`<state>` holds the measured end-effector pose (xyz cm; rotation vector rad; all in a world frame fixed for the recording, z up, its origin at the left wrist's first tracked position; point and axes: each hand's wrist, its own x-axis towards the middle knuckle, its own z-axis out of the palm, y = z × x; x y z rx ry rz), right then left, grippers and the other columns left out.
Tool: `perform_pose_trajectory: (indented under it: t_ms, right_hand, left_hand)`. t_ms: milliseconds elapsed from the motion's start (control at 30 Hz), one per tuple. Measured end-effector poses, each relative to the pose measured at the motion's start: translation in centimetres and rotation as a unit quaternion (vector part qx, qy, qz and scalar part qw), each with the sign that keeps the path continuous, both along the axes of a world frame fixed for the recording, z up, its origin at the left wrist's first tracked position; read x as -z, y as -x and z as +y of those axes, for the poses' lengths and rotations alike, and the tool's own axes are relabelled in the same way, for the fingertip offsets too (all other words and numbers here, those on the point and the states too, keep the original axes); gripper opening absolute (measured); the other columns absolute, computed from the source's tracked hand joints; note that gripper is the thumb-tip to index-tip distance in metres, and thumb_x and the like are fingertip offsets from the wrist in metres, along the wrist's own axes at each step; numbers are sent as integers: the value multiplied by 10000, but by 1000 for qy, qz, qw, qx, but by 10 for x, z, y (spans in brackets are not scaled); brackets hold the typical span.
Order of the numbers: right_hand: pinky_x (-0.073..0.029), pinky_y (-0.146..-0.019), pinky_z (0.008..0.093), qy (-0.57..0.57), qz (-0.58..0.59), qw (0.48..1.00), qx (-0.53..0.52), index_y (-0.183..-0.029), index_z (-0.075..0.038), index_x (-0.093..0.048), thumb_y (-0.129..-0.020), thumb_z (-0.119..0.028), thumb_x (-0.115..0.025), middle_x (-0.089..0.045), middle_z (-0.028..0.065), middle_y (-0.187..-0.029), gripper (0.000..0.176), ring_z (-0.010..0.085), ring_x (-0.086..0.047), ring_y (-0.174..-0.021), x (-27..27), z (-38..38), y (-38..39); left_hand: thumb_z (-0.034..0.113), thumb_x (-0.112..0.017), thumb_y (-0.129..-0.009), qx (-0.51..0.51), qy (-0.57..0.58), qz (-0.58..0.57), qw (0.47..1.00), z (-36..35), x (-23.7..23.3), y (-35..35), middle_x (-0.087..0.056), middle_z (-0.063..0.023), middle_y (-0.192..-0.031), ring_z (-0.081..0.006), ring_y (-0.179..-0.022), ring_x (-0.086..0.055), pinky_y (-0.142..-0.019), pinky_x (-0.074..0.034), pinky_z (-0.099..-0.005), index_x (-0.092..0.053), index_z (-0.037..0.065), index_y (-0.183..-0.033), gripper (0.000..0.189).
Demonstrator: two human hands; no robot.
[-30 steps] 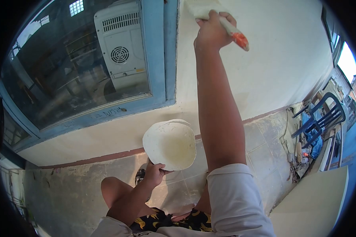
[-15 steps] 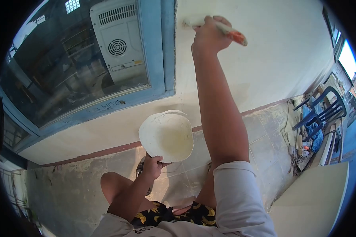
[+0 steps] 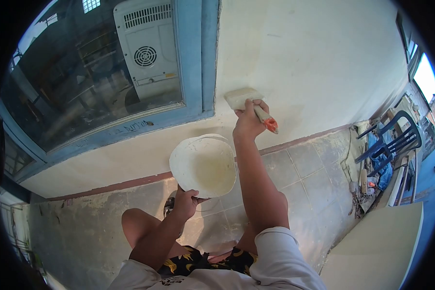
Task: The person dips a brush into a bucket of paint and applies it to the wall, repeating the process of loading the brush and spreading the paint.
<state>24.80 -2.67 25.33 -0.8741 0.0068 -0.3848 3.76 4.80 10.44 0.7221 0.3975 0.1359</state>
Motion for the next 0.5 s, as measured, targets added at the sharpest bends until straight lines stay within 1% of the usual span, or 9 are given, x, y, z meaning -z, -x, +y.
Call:
perform_pose_trajectory:
  t_ms: [67,167,200,233,267,300,333,433,500]
  right_hand:
    - [-568,-613,341,11,-6,1000,13,-946,-30,-448,-781,27,-570,-533,140,-973,213,230,-596,-826,-8,4,-12]
    - [-560,-587,321,28,-53,998,18,-914,-15,-461,-772,33,-563,-539,142,-945,181,238,-606,-788,-76,21,-30]
    - [-553,-576,311,13,-76,997,13,-923,-14,-456,-771,30,-562,-540,141,-930,190,239,-610,-754,-98,23,-28]
    - [-545,-565,302,1,-98,995,9,-931,-13,-451,-770,28,-562,-541,140,-916,200,241,-613,-719,-116,22,-23]
    - [-543,-571,306,-23,-118,993,-7,-928,-5,-446,-763,35,-554,-522,142,-923,201,223,-586,-730,-133,15,-12]
    - [-541,-578,311,-46,-139,989,-22,-926,3,-442,-755,43,-545,-503,144,-929,203,205,-560,-741,-146,12,-6]
    - [-544,-604,322,-58,-172,983,-16,-943,-5,-430,-762,32,-551,-499,149,-950,222,212,-566,-753,-151,10,-3]
    - [-544,-612,325,-44,-185,982,18,-948,-17,-428,-770,20,-557,-501,143,-962,223,216,-570,-782,-135,5,2]
    - [-542,-609,328,-15,-88,996,20,-948,-34,-417,-781,16,-554,-511,142,-1007,221,228,-583,-843,-95,-3,10]
  left_hand:
    - [-130,-375,-699,4,1,12,1000,-3,-3,3,-351,-173,-1272,-386,-1087,-506,-792,-529,-557,-182,162,-1322,715]
    - [-136,-370,-705,10,-3,5,1000,-1,0,2,-346,-173,-1271,-387,-1092,-500,-794,-530,-555,-177,168,-1323,715]
    - [-136,-370,-705,11,0,7,1000,-2,-2,2,-346,-173,-1271,-387,-1092,-500,-794,-530,-555,-177,168,-1323,715]
    - [-115,-384,-702,9,-8,7,1000,-2,-4,1,-353,-186,-1269,-396,-1085,-503,-806,-523,-559,-179,135,-1323,699]
    - [-94,-398,-700,8,-16,7,1000,-7,-6,3,-361,-199,-1266,-406,-1078,-505,-818,-517,-563,-182,102,-1322,688]
    - [-94,-398,-700,9,-14,8,1000,-7,-4,2,-361,-199,-1266,-406,-1078,-505,-818,-517,-563,-182,102,-1322,688]
    - [-95,-397,-699,13,-13,-1,1000,-6,-4,1,-365,-198,-1263,-404,-1076,-508,-816,-519,-562,-184,97,-1320,684]
    - [-96,-397,-697,6,-17,-4,1000,-3,-8,-1,-369,-197,-1261,-401,-1076,-511,-813,-521,-560,-188,90,-1317,680]
    - [-97,-398,-697,-2,-21,3,1000,-6,-10,4,-370,-197,-1262,-401,-1079,-510,-814,-521,-559,-189,88,-1315,679]
